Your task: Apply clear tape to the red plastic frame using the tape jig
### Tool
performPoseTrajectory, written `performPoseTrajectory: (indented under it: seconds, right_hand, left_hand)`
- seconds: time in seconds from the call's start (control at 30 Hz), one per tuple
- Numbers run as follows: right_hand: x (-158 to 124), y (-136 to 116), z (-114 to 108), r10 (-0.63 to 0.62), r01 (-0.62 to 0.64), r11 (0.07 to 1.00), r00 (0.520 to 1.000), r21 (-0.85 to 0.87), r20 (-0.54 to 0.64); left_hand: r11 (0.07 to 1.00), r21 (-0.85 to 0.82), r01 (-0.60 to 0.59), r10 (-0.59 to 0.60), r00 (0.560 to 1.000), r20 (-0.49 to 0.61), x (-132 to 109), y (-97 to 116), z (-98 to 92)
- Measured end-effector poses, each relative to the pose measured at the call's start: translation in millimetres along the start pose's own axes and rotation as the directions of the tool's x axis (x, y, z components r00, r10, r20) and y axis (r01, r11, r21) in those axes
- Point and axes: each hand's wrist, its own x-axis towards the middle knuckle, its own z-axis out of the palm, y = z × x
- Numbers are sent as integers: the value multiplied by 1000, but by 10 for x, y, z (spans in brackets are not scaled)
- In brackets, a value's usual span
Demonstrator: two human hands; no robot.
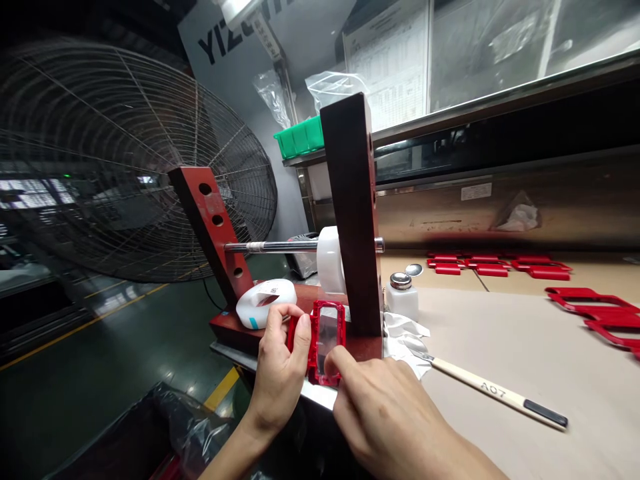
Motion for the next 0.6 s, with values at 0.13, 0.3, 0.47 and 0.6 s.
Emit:
performPoseTrajectory:
  seconds: [0.13,0.3,0.47,0.6]
  right_hand:
    - [-18,4,4,-166,128,976,961,-175,-222]
    - [-96,29,46,-270,156,852,948,-501,-165]
    - [-125,28,69,-283,204,780,958,-591,-43]
    - [-73,39,40,-274,171,837,953,-520,-128]
  left_hand:
    - [1000,20,5,-5,1000,-11,11,9,-9]
    - [1000,15,11,-11,1000,-5,25,3,-31]
    - [1000,2,2,-2,1000,-3,14,5,-31]
    - [1000,15,12,-12,1000,-7,14,27,-21]
